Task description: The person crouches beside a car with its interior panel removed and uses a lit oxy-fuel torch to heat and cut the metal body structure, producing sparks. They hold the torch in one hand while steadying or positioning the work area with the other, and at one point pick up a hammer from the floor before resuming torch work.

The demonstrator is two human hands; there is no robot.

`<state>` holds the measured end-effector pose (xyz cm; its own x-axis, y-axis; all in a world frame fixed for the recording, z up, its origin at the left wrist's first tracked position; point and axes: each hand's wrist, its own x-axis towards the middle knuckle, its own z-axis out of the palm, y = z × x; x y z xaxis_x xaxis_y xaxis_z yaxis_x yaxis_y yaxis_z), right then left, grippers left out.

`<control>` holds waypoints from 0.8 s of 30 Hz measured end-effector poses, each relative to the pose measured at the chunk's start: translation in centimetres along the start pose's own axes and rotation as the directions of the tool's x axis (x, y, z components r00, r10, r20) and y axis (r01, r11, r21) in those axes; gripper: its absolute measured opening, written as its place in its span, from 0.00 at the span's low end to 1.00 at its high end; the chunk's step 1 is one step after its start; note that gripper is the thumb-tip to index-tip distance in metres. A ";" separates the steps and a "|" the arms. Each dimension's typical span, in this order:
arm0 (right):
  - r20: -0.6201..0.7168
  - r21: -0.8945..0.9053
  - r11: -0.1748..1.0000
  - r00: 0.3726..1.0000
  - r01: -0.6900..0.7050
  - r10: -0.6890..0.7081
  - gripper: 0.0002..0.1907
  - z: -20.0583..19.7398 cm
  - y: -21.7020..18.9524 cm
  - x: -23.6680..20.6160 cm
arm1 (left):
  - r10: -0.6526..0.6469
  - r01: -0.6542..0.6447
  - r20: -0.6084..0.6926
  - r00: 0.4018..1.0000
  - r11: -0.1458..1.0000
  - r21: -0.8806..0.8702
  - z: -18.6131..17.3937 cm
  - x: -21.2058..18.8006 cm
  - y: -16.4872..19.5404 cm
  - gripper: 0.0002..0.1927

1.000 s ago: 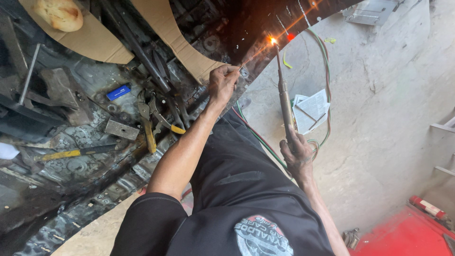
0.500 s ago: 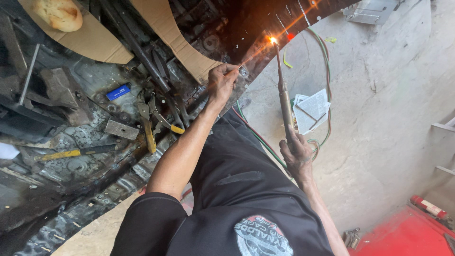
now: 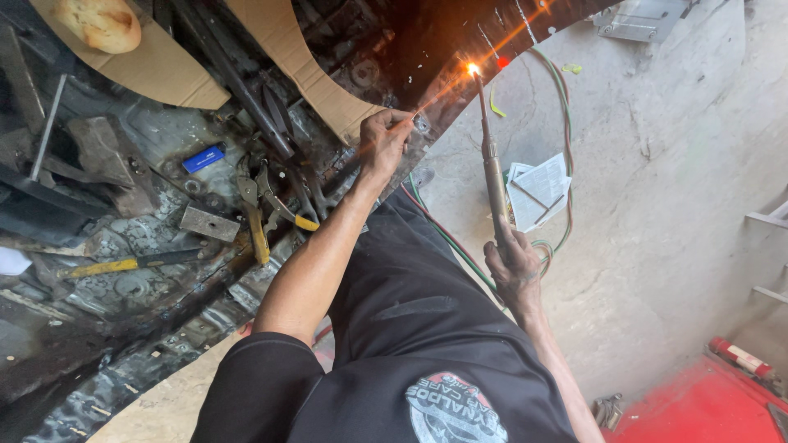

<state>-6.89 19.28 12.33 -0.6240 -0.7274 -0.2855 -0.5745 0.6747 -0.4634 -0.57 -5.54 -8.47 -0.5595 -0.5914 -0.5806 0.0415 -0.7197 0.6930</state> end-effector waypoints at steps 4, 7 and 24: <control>0.016 -0.012 1.000 1.000 0.026 -0.026 0.31 -0.1 -0.2 0.1 | 0.007 -0.006 0.004 1.000 1.000 -0.001 -0.1 0.0 0.0 0.06; 0.015 0.004 1.000 1.000 -0.012 0.012 0.30 0.0 -0.5 0.0 | 0.009 -0.009 0.001 1.000 1.000 -0.003 -0.1 0.1 0.0 0.06; 0.026 -0.206 0.949 0.971 0.237 -0.237 0.32 0.3 0.7 -0.3 | 0.008 -0.007 0.017 1.000 0.999 -0.047 -0.5 -0.1 -0.1 0.05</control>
<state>-6.92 19.91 11.86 -0.4565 -0.8694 -0.1892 -0.8025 0.4941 -0.3344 -0.07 -5.58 -8.75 -0.5729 -0.5909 -0.5680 0.0844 -0.7319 0.6762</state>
